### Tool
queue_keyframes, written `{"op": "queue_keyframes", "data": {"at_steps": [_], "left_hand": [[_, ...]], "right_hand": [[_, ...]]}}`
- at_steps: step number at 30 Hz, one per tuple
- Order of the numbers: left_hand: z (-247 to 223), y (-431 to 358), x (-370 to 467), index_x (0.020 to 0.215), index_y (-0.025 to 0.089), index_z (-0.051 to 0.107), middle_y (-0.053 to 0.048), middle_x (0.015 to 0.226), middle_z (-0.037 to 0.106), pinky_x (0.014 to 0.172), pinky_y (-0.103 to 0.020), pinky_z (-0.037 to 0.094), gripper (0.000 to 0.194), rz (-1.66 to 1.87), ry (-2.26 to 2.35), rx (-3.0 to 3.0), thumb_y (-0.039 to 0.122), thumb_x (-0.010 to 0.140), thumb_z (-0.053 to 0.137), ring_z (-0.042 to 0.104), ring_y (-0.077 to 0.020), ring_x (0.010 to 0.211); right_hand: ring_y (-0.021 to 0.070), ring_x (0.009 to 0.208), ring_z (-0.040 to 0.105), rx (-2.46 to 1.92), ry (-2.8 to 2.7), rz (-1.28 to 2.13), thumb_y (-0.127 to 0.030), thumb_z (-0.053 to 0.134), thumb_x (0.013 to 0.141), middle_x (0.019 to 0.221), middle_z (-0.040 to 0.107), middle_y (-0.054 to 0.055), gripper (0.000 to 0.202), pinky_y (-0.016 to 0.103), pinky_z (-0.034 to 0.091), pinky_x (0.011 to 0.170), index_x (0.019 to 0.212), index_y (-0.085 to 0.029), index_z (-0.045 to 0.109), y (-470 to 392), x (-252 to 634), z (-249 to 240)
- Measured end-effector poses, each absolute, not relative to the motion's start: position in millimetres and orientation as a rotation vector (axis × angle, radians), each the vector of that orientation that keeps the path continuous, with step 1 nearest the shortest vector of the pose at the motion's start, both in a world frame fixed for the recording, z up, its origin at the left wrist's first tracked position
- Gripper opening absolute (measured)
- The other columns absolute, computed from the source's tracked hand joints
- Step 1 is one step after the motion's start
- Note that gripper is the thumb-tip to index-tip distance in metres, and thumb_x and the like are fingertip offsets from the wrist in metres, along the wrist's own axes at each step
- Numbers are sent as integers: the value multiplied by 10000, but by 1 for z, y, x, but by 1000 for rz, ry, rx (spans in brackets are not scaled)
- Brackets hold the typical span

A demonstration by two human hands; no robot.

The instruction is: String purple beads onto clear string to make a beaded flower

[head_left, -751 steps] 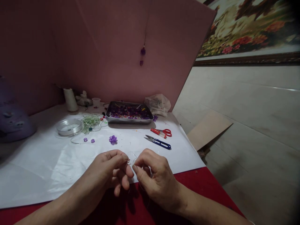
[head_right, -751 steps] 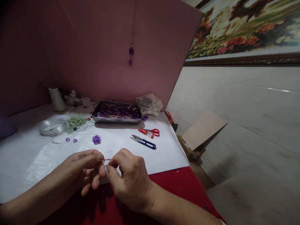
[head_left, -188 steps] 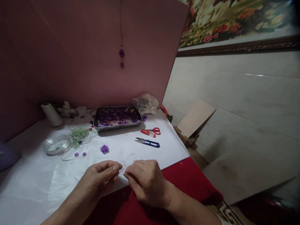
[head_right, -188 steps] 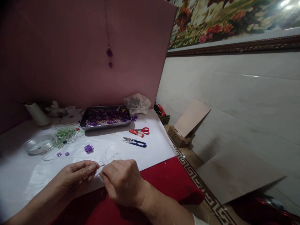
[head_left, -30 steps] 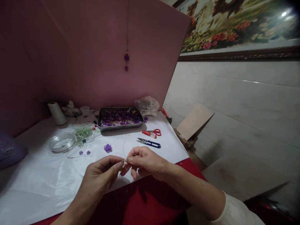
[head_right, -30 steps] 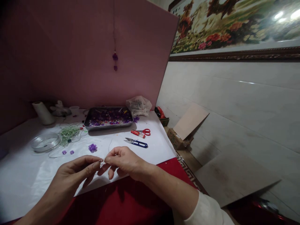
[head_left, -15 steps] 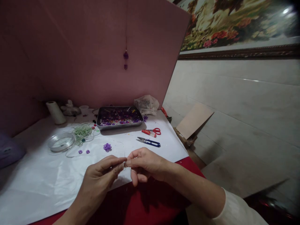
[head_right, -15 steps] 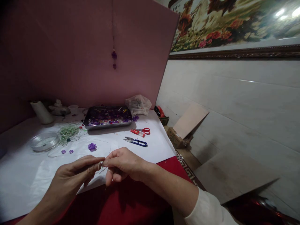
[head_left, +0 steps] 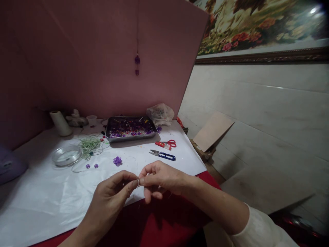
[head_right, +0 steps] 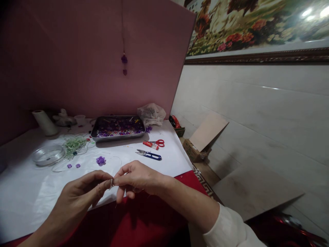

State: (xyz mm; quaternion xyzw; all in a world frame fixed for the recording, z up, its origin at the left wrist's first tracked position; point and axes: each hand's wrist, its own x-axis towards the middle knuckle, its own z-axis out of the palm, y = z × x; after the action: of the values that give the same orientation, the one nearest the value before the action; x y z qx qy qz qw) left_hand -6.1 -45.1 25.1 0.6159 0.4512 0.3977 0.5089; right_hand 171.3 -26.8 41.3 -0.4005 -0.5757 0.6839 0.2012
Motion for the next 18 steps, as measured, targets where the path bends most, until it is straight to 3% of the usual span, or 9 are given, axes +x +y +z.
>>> {"op": "queue_keyframes", "data": {"at_steps": [3,6,9,18], "left_hand": [[24,-44,-5,699,183,637,36,561,546,423,-195,287,203,922,1121,1315,385,715,644,379,-75,456],[24,-42,-5,700,178,616,42,562,529,411,-192,274,207,931,1145,1192,380,693,662,386,-73,450],[23,-41,-5,696,171,610,45,550,521,408,-191,272,223,926,1128,1177,384,682,672,381,-68,440],[20,-38,-4,645,167,571,76,436,447,353,-173,213,266,868,1112,1123,413,710,646,317,-45,346]], "right_hand": [[95,615,558,-1244,-1814,1333,-195,503,823,809,627,39,121,200,385,535,779,-144,603,-33,167,38],[127,795,549,-1248,-1890,797,-227,507,856,877,606,37,151,237,403,689,822,-160,638,-41,161,36],[112,732,535,-1212,-1925,701,-284,552,845,807,592,15,144,226,397,654,820,-164,627,-48,157,36],[99,679,505,-1210,-1969,572,-147,543,830,725,565,-7,102,212,379,622,732,-149,573,-43,155,39]]}}
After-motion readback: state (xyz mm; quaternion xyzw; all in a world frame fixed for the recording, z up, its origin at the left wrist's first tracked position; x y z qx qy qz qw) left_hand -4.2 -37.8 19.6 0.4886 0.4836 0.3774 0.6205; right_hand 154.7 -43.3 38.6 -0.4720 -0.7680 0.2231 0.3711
